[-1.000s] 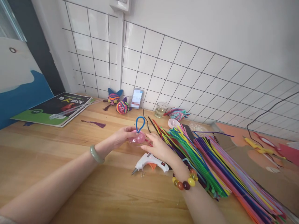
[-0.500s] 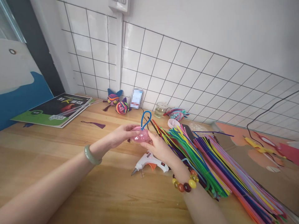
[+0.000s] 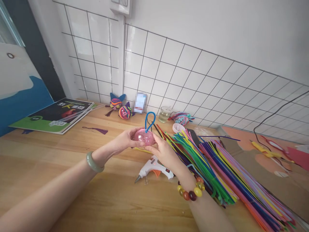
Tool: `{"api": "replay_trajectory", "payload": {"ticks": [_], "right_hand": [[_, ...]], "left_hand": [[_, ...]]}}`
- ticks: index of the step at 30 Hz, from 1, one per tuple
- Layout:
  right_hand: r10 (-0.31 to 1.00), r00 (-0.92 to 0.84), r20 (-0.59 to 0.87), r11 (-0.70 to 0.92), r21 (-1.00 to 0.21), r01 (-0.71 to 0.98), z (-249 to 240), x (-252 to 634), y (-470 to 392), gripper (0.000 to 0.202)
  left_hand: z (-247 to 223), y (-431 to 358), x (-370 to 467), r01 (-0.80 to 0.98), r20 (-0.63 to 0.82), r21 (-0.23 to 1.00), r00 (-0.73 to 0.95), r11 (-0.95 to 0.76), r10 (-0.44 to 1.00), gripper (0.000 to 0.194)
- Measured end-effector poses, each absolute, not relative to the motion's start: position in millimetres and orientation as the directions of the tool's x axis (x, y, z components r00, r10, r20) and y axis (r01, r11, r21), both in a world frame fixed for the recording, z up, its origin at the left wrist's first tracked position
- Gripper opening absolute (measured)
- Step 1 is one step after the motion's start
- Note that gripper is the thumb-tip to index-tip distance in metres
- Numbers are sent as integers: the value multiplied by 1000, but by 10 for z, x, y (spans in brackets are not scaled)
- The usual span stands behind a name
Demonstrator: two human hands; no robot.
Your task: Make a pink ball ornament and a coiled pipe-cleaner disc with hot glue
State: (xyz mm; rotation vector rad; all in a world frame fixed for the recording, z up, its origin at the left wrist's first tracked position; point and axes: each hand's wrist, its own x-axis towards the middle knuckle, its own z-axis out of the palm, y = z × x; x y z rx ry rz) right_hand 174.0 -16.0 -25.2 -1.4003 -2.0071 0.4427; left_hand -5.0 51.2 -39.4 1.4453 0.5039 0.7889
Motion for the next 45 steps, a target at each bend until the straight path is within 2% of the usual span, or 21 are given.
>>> {"api": "replay_trajectory", "payload": {"ticks": [3,8,12,14,21,26,37,45], "right_hand": [[918,-169,359,372,-629,683,-268,1723,-158,57],[926,-100,364,359,-766,534,-329,1705,-141,77],[932,-136,335,360,-828,429,-326,1671,-151,76],[930,-137,341,366,-826,428,-297,1655,-175,74],[911,-113,396,383,-714,587,-173,1617,-251,72],[899,-135,417,406,-677,613,-125,1601,-260,71],[925,-197,326,380,-826,416,-155,1686,-229,70],[907,-232,352,414,-846,336,-181,1743,-179,72]], "left_hand": [[-408,524,-43,-234,207,970,645,-68,736,63],[-389,504,-34,-369,310,927,642,-73,701,60],[-404,499,-38,-422,335,905,639,-49,693,61],[-421,507,-41,-442,350,896,636,-47,688,61],[-437,521,-46,-486,384,873,658,-24,647,59],[-451,532,-53,-493,378,870,666,-2,643,59],[-439,503,-51,-395,354,912,623,-110,697,64],[-439,469,-40,-378,373,910,566,-171,735,65]]}}
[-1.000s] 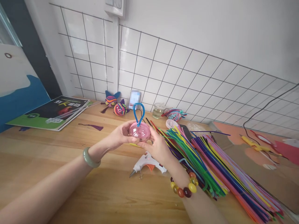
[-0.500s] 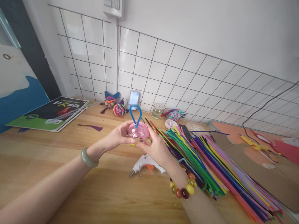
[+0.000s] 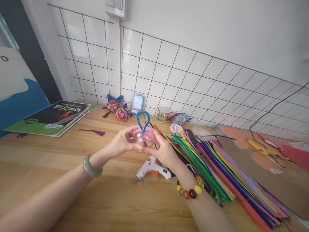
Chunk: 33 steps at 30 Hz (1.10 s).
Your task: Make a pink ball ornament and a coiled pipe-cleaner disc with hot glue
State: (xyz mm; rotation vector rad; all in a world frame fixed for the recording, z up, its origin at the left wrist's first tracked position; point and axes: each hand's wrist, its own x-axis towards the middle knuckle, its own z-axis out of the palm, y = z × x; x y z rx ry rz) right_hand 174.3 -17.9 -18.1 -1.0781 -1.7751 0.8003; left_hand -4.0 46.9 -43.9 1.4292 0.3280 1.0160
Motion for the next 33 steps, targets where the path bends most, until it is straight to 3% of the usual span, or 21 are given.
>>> {"api": "replay_trajectory", "payload": {"ticks": [8,11,17,23,28,33], "right_hand": [[926,-258,277,336,-915,223,-190,1730,-179,68],[932,-248,264,318,-924,211,-186,1705,-185,74],[953,-163,253,286,-931,228,-249,1688,-143,64],[971,-76,228,236,-965,118,-291,1758,-72,64],[977,-102,187,189,-982,10,-270,1750,-50,62],[978,-160,134,123,-990,-74,-216,1733,-92,58]], "left_hand": [[-451,449,-11,-277,352,932,542,-234,763,67],[-467,444,1,-273,357,931,541,-242,762,67],[-412,429,-4,-313,376,921,550,-233,745,63],[-455,578,-80,-314,337,911,197,-266,921,23],[-517,672,-122,-254,263,939,101,-231,959,24],[-514,710,-159,-327,184,931,37,-162,982,27]]}}
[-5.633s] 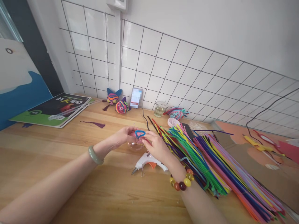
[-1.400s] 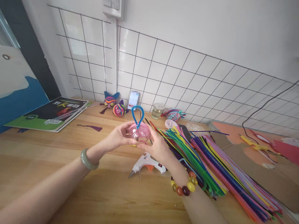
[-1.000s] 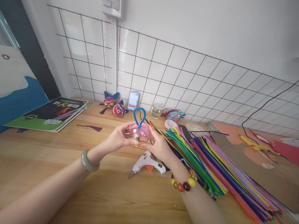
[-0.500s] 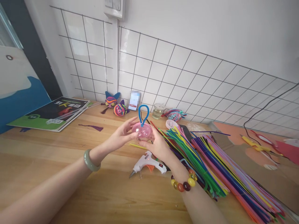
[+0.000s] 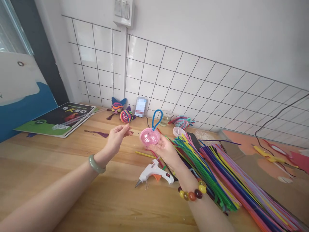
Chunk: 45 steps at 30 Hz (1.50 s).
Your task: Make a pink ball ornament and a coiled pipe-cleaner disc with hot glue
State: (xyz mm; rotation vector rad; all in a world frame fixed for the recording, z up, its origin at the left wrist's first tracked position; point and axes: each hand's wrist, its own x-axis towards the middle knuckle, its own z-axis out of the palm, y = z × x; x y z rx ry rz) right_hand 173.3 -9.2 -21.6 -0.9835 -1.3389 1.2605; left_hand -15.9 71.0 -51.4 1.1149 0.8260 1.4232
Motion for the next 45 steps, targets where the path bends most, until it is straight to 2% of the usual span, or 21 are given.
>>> {"api": "replay_trajectory", "payload": {"ticks": [4,7,8,10,11,14,18,23,25,28,31,35,41,45], "right_hand": [[977,-202,70,24,-975,-223,-197,1758,-121,49],[973,-230,33,-43,-947,-319,-210,1777,-119,42],[971,-237,25,-60,-937,-345,-215,1782,-116,42],[968,-250,7,-91,-922,-377,-224,1789,-109,43],[967,-256,-5,-106,-918,-382,-226,1793,-106,43],[961,-274,-35,-142,-913,-382,-229,1801,-103,44],[966,-254,-48,-145,-915,-376,-235,1765,-120,40],[960,-276,-52,-140,-941,-308,-254,1612,-193,39],[949,-308,-67,-165,-938,-305,-258,1558,-224,38],[940,-333,-68,-177,-934,-309,-254,1519,-255,37],[940,-337,-57,-177,-924,-339,-242,1511,-274,33],[940,-333,-70,-203,-902,-381,-225,1497,-299,32],[937,-336,-100,-231,-897,-377,-207,1498,-312,35],[945,-318,-83,-206,-902,-378,-200,1512,-303,37]], "left_hand": [[-567,781,-211,-326,150,932,-57,-161,987,34],[-585,792,-207,-263,152,949,-93,-172,984,27],[-578,780,-195,-257,157,951,-81,-173,984,31],[-546,731,-162,-271,176,947,-15,-174,984,57],[-523,698,-143,-277,176,947,25,-163,984,61],[-446,586,-89,-248,183,959,164,-139,969,52],[-380,455,-27,-190,302,948,277,-256,912,49],[-384,327,20,-136,378,924,462,-357,802,79],[-386,286,24,-52,417,895,447,-442,791,74],[-382,249,21,67,476,836,406,-545,780,50],[-380,241,15,93,515,806,376,-584,770,41],[-362,254,10,45,512,832,322,-554,796,40],[-342,343,-12,5,433,897,195,-442,880,41],[-337,428,-36,-138,377,921,95,-363,921,44]]}}
